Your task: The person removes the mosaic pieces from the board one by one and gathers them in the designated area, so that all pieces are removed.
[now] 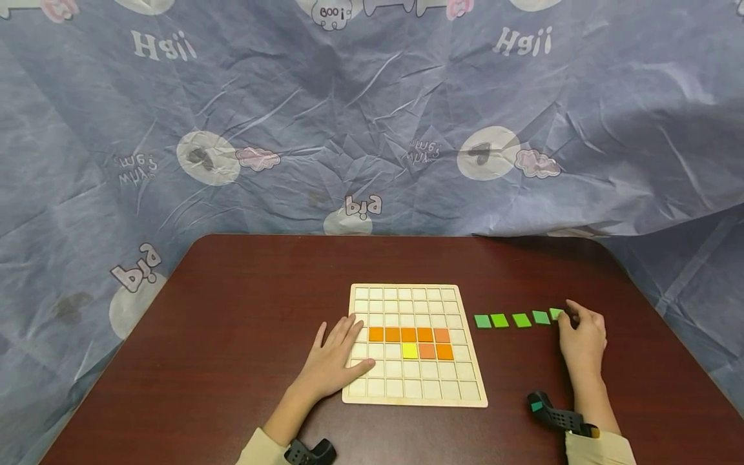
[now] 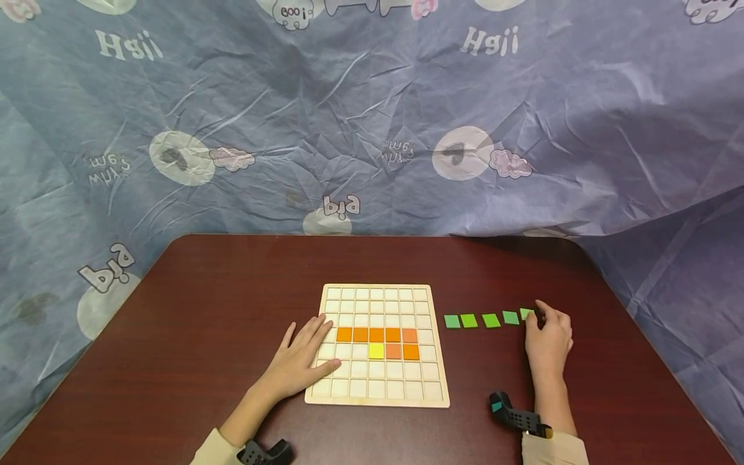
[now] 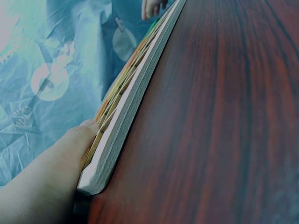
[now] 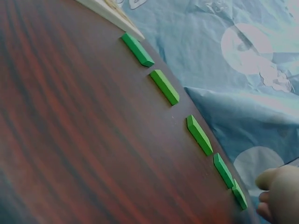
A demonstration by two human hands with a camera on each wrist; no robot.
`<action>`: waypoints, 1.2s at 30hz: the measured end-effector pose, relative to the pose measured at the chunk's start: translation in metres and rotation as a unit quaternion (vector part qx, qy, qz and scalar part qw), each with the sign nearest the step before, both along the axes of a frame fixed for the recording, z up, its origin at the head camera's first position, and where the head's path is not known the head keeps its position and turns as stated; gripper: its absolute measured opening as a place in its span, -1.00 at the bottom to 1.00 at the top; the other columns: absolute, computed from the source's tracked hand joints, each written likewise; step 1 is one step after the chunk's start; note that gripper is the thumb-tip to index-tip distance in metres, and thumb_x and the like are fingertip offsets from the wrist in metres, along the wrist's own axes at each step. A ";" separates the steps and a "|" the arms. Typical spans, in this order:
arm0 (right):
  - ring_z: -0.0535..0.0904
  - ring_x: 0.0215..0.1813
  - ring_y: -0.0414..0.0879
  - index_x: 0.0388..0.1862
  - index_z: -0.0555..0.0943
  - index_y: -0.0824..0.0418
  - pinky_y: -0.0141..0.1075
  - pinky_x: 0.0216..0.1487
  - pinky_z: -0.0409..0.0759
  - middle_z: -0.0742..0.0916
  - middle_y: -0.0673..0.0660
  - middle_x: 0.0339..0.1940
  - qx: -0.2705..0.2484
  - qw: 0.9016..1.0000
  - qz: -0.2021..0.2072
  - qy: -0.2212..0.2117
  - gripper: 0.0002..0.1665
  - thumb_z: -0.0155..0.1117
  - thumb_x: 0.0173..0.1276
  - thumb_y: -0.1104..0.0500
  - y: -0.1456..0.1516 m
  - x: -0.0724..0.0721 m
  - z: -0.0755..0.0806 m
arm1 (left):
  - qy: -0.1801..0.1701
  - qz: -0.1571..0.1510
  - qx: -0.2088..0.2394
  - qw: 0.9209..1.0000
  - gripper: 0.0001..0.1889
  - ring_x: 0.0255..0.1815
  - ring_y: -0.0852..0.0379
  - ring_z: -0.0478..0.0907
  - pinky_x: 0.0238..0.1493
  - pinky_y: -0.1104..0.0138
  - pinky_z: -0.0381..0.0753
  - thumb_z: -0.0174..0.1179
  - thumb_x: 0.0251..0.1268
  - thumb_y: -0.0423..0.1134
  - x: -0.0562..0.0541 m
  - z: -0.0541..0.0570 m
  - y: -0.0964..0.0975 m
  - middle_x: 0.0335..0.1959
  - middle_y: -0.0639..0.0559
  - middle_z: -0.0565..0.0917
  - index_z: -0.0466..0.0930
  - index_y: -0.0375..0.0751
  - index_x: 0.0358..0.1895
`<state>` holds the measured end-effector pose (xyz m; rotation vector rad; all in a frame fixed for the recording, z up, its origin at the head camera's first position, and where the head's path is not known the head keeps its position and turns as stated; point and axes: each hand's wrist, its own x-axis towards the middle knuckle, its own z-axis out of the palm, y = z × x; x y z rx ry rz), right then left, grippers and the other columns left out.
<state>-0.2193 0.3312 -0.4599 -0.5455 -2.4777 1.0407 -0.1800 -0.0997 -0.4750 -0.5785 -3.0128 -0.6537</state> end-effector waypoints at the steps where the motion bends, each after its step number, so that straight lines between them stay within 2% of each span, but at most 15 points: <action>1: 0.26 0.18 0.25 0.24 0.37 0.33 0.15 0.20 0.03 0.40 0.40 0.11 -0.001 1.000 -0.004 0.011 -0.51 -0.11 0.37 0.19 -0.002 0.000 0.002 | 0.000 0.000 0.000 1.000 -0.17 0.48 0.11 -0.07 0.41 -0.02 -0.31 -0.16 0.15 0.38 0.000 0.000 0.000 0.47 0.07 -0.01 0.00 0.02 0.42; 6: 0.32 0.16 0.22 0.17 0.45 0.29 0.12 0.17 0.04 0.48 0.35 0.05 0.007 0.999 0.000 0.050 -0.57 -0.06 0.35 0.22 -0.010 0.000 0.010 | 0.002 -0.002 -0.001 1.000 -0.17 0.48 0.10 -0.06 0.41 -0.03 -0.31 -0.16 0.15 0.38 0.000 0.001 0.000 0.47 0.06 -0.01 0.01 0.01 0.42; 14: 0.37 0.11 0.19 0.10 0.51 0.27 0.09 0.08 0.08 0.56 0.31 -0.03 0.026 0.997 0.007 0.068 -0.63 0.03 0.32 0.25 -0.019 -0.001 0.016 | 0.006 0.000 -0.004 1.000 -0.17 0.48 0.11 -0.06 0.41 -0.02 -0.30 -0.17 0.15 0.40 0.000 -0.001 0.000 0.48 0.07 -0.01 0.00 0.03 0.42; 19: 0.40 0.07 0.17 0.08 0.52 0.26 0.07 0.08 0.10 0.58 0.29 -0.09 0.032 0.997 0.021 0.068 -0.64 0.05 0.33 0.23 -0.026 -0.002 0.021 | 0.004 -0.001 -0.002 1.000 -0.17 0.48 0.10 -0.08 0.41 -0.03 -0.32 -0.17 0.15 0.39 0.000 -0.002 0.000 0.48 0.07 -0.02 -0.01 0.03 0.43; 23: 0.43 0.00 0.12 0.09 0.51 0.24 0.06 0.16 0.15 0.59 0.25 -0.12 0.030 0.997 0.035 0.063 -0.64 0.05 0.35 0.17 -0.033 -0.001 0.025 | 0.003 -0.001 -0.002 1.000 -0.17 0.48 0.11 -0.07 0.41 -0.02 -0.32 -0.18 0.15 0.40 0.000 -0.003 0.000 0.48 0.07 -0.02 -0.02 0.04 0.43; 26: 0.45 -0.06 0.05 0.10 0.52 0.20 -0.05 0.05 0.30 0.61 0.20 -0.13 0.036 0.997 0.041 0.057 -0.62 0.06 0.36 0.10 -0.039 -0.002 0.026 | 0.005 0.000 -0.001 1.000 -0.17 0.48 0.10 -0.07 0.41 -0.02 -0.32 -0.17 0.15 0.39 0.000 -0.004 -0.001 0.48 0.07 -0.02 -0.01 0.03 0.43; 29: 0.46 -0.10 0.00 0.10 0.52 0.16 -0.16 -0.16 0.34 0.62 0.18 -0.14 0.047 0.996 0.048 0.050 -0.61 0.04 0.37 0.04 -0.045 -0.002 0.028 | 0.006 -0.001 -0.001 1.000 -0.17 0.48 0.10 -0.07 0.41 -0.02 -0.32 -0.17 0.15 0.39 0.000 -0.004 -0.001 0.48 0.07 -0.02 -0.01 0.03 0.43; 33: 0.49 -0.12 0.01 0.11 0.52 0.14 -0.16 -0.20 0.35 0.64 0.19 -0.16 0.053 0.995 0.069 0.046 -0.60 0.02 0.38 0.01 -0.054 0.000 0.031 | 0.007 -0.001 0.000 1.000 -0.17 0.48 0.10 -0.07 0.41 -0.03 -0.32 -0.17 0.15 0.39 0.000 -0.003 -0.001 0.48 0.07 -0.01 -0.01 0.03 0.43; 36: 0.51 -0.13 0.04 0.10 0.52 0.16 -0.11 -0.17 0.34 0.65 0.20 -0.20 0.062 0.993 0.085 0.050 -0.61 0.03 0.38 0.03 -0.059 0.000 0.031 | 0.009 -0.002 -0.001 1.000 -0.17 0.48 0.10 -0.07 0.41 -0.03 -0.31 -0.17 0.15 0.40 -0.001 -0.003 0.000 0.47 0.07 -0.01 0.00 0.03 0.43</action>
